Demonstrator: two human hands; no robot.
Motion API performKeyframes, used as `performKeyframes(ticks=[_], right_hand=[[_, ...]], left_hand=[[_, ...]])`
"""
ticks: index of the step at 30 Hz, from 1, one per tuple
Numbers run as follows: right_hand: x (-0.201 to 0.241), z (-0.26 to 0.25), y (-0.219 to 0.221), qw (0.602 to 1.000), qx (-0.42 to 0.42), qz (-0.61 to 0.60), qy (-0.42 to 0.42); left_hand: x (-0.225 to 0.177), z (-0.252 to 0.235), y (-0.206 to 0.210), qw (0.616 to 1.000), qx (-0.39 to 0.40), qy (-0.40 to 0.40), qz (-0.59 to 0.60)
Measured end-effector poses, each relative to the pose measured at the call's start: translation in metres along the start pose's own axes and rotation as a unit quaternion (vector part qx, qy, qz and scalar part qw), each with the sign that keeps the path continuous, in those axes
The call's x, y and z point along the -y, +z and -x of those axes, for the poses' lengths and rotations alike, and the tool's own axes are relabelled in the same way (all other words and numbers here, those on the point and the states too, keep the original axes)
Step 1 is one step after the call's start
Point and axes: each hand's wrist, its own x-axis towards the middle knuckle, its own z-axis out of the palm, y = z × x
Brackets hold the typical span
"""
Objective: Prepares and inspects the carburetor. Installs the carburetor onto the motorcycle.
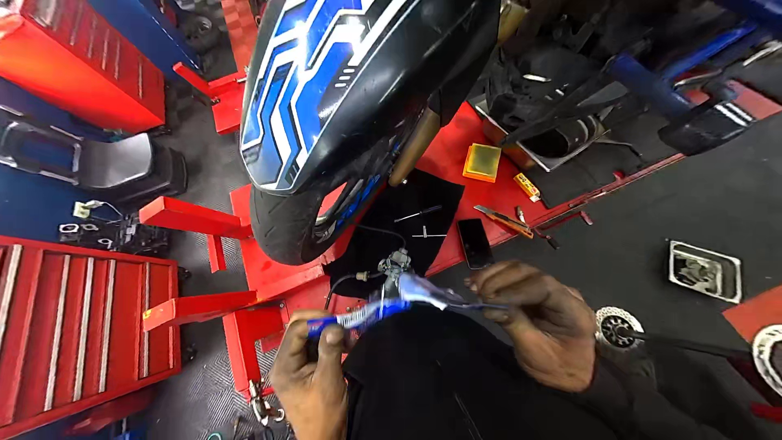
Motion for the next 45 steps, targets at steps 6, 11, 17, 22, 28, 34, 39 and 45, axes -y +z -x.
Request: performKeyframes(ticks=[6,11,17,22,28,34,39,45], right_hand=[[-0.019,-0.014,0.016,1.0,0.013,-0.012,0.0],[-0.028,-0.007,0.017,0.998,0.044,-0.027,0.019],[-0.032,0.002,0.017,0.995,0.093,-0.034,0.03],[-0.035,0.008,0.014,0.989,0.143,-0.03,0.032],[-0.036,0.013,0.01,0.982,0.181,-0.03,0.047],[-0.041,0.015,0.011,0.975,0.199,-0.039,0.087],[-0.06,0.017,0.006,0.973,0.208,0.018,0.095],[-0.128,0.019,0.021,0.939,0.158,0.071,0.298]], left_hand=[[0.016,-0.013,0.017,0.983,-0.018,0.086,-0.162],[0.004,-0.018,0.02,0.894,0.009,0.255,-0.369],[0.001,-0.016,0.015,0.874,0.144,0.266,-0.381],[0.008,-0.013,0.015,0.885,0.271,0.18,-0.334],[0.024,0.001,0.011,0.915,0.295,0.101,-0.257],[0.031,0.014,0.011,0.956,0.264,-0.015,-0.126],[0.043,0.024,-0.003,0.961,0.131,-0.207,0.128],[0.041,0.01,-0.017,0.964,0.011,-0.16,0.211]])
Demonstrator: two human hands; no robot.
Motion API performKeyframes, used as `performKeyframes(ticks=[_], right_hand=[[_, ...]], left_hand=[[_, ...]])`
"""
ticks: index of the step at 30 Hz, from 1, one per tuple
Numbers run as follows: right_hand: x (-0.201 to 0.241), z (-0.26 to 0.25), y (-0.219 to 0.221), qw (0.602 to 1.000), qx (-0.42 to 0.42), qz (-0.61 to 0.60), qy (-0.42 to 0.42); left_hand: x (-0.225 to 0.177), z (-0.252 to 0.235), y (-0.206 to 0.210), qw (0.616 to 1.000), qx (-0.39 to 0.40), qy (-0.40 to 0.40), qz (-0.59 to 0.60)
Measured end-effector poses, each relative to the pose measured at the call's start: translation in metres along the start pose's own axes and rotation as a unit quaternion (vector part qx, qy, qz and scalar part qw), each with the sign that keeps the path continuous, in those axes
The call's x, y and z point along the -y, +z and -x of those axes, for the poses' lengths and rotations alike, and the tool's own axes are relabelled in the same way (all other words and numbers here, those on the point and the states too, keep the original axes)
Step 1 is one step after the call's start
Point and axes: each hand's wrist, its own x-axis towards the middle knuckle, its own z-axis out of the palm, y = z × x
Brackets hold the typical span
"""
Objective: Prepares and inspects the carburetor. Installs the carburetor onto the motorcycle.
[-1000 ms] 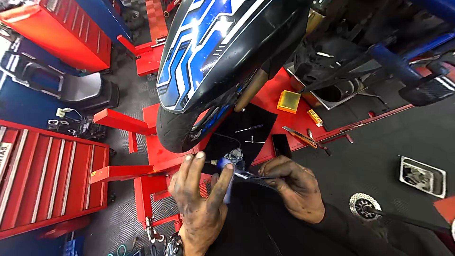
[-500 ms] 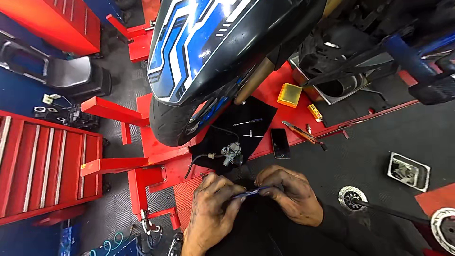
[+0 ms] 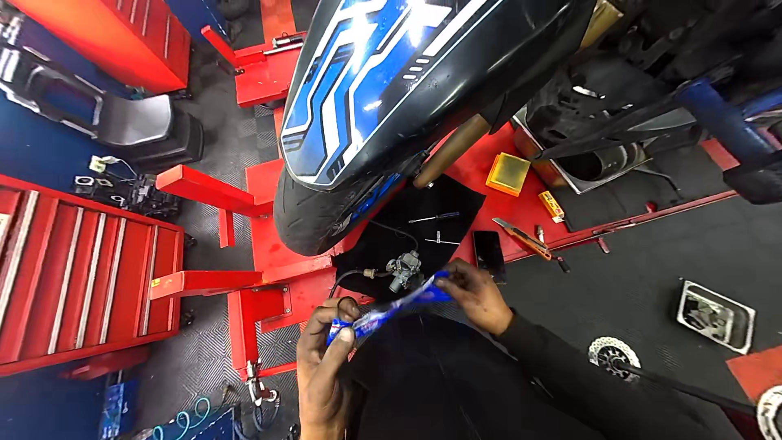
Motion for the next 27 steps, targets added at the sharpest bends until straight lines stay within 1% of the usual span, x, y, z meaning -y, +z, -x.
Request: performKeyframes(ticks=[2,4,7,11,13,16,18,20,22,23,24,25,27], right_hand=[[-0.007,-0.017,0.017,1.0,0.012,-0.004,0.006],[-0.011,-0.034,0.031,0.998,0.04,0.038,-0.016],[-0.016,-0.056,0.046,0.993,0.088,0.076,-0.034],[-0.018,-0.071,0.054,0.977,0.16,0.139,-0.038],[-0.018,-0.074,0.053,0.968,0.185,0.169,-0.009],[-0.024,-0.085,0.055,0.969,0.167,0.166,0.072],[-0.031,-0.099,0.061,0.971,0.143,0.147,0.119],[-0.036,-0.111,0.068,0.973,0.094,0.143,0.152],[-0.032,-0.111,0.069,0.971,0.034,0.18,0.155],[-0.027,-0.106,0.067,0.971,0.014,0.198,0.131],[-0.02,-0.098,0.064,0.976,0.005,0.198,0.085],[-0.013,-0.085,0.058,0.984,0.019,0.174,0.029],[0.0,-0.055,0.046,0.988,0.112,0.096,-0.056]], left_hand=[[-0.003,-0.004,0.002,0.999,-0.001,0.03,-0.036],[-0.005,-0.008,0.0,0.996,-0.021,0.047,-0.066],[-0.005,-0.01,-0.007,0.993,-0.086,0.068,-0.052],[-0.002,-0.009,-0.025,0.985,-0.137,0.097,-0.043],[-0.003,-0.007,-0.034,0.979,-0.152,0.119,-0.071],[-0.003,-0.004,-0.035,0.962,-0.164,0.145,-0.166],[0.001,-0.004,-0.033,0.949,-0.146,0.142,-0.239],[0.01,-0.007,-0.032,0.942,-0.095,0.122,-0.297],[0.023,-0.012,-0.031,0.934,-0.035,0.085,-0.345],[0.031,-0.014,-0.031,0.93,-0.003,0.063,-0.361],[0.04,-0.017,-0.031,0.931,0.028,0.045,-0.362],[0.049,-0.018,-0.03,0.936,0.052,0.022,-0.347],[0.065,-0.021,-0.025,0.943,0.073,-0.029,-0.322]])
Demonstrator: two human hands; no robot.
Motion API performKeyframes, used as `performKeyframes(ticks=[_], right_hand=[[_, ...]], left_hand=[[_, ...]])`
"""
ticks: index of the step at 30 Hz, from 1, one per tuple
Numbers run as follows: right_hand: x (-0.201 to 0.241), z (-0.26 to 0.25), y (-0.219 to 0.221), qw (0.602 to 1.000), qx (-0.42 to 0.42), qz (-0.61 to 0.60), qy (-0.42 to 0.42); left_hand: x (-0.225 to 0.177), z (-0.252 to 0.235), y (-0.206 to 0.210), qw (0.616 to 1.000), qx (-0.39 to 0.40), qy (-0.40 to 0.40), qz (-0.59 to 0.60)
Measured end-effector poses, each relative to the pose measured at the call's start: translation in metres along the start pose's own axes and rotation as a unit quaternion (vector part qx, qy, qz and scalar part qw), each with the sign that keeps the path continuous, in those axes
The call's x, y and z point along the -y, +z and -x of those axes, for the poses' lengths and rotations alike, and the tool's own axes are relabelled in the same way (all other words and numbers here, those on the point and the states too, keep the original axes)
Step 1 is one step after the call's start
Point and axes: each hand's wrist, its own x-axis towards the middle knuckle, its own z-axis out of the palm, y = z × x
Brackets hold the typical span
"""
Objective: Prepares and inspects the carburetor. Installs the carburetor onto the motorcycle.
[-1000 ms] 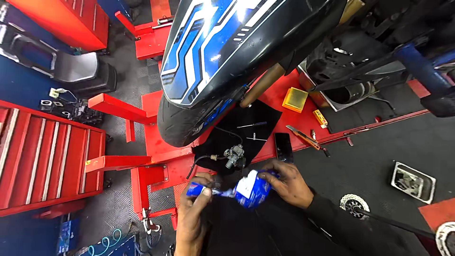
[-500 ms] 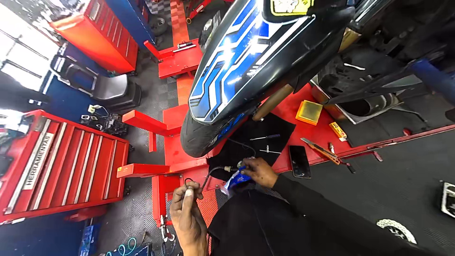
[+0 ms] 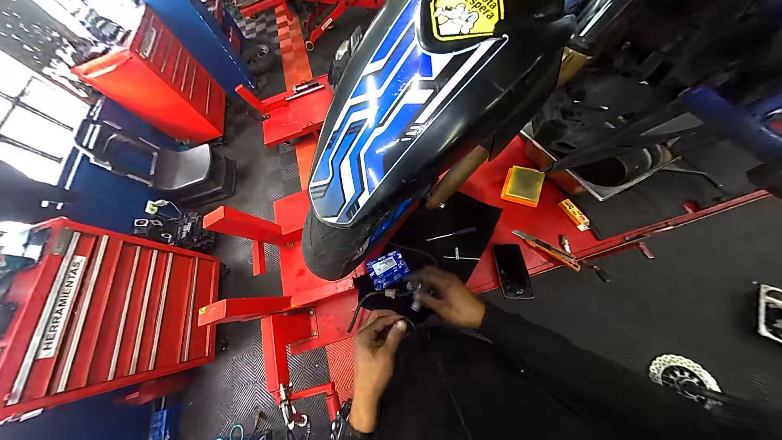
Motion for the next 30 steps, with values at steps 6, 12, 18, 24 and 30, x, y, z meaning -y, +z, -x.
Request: performKeyframes(ticks=[6,12,18,24,30], right_hand=[[-0.003,0.067,-0.008,0.975,0.035,-0.19,0.105],[-0.028,0.094,-0.02,0.978,-0.049,-0.139,0.149],[-0.06,0.132,-0.044,0.955,-0.202,-0.127,0.175],[-0.072,0.162,-0.063,0.952,-0.221,-0.118,0.173],[-0.094,0.189,-0.07,0.954,-0.209,-0.125,0.176]], left_hand=[[0.013,-0.018,0.035,0.994,0.082,-0.039,-0.067],[0.027,-0.058,0.051,0.945,0.295,-0.017,-0.138],[0.061,-0.105,0.082,0.757,0.395,0.188,-0.486],[0.095,-0.131,0.114,0.691,0.47,0.151,-0.527],[0.107,-0.111,0.116,0.765,0.374,0.104,-0.513]])
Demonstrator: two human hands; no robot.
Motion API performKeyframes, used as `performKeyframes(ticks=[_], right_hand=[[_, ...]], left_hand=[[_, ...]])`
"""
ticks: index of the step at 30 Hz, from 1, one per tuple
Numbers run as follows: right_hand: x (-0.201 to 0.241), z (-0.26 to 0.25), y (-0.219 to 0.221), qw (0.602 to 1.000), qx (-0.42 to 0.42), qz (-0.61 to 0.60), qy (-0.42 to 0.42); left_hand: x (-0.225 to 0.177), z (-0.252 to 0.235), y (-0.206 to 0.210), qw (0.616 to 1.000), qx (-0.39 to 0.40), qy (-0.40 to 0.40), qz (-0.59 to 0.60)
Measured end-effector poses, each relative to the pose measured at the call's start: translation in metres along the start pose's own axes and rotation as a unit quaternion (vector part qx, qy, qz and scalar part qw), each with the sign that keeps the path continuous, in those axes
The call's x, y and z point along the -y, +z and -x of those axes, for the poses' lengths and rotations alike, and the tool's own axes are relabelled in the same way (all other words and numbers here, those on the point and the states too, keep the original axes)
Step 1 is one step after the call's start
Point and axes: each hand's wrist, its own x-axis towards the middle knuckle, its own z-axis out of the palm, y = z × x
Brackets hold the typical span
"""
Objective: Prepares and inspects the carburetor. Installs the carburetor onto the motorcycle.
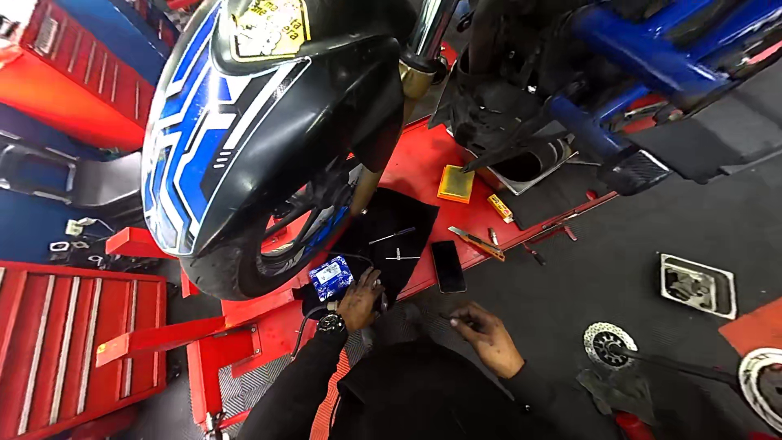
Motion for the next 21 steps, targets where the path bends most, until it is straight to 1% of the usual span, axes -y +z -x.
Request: performKeyframes(ticks=[3,6,8,10,12,14,17,19,21], right_hand=[[-0.015,-0.006,-0.007,1.0,0.024,0.012,0.006],[-0.012,0.0,-0.016,0.998,0.043,0.049,0.003],[0.003,0.0,-0.027,0.997,0.02,0.063,-0.045],[0.023,0.007,-0.035,0.993,-0.019,0.066,-0.093],[0.048,0.02,-0.031,0.984,-0.058,0.068,-0.154],[0.081,0.044,-0.013,0.97,-0.075,0.05,-0.224],[0.141,0.087,0.031,0.937,-0.05,0.041,-0.343],[0.168,0.109,0.061,0.91,-0.025,0.088,-0.405],[0.179,0.127,0.083,0.884,-0.003,0.156,-0.441]], left_hand=[[0.008,0.004,0.0,0.996,-0.061,-0.035,0.046],[0.011,0.028,0.002,0.983,-0.143,-0.03,0.112],[0.003,0.046,-0.007,0.964,-0.214,-0.027,0.154],[-0.014,0.073,-0.023,0.942,-0.269,-0.017,0.201],[-0.036,0.106,-0.039,0.918,-0.319,0.006,0.237],[-0.06,0.142,-0.055,0.894,-0.362,0.038,0.26],[-0.094,0.192,-0.078,0.873,-0.394,0.073,0.277],[-0.109,0.221,-0.087,0.868,-0.402,0.081,0.282],[-0.119,0.247,-0.09,0.86,-0.407,0.086,0.294]])
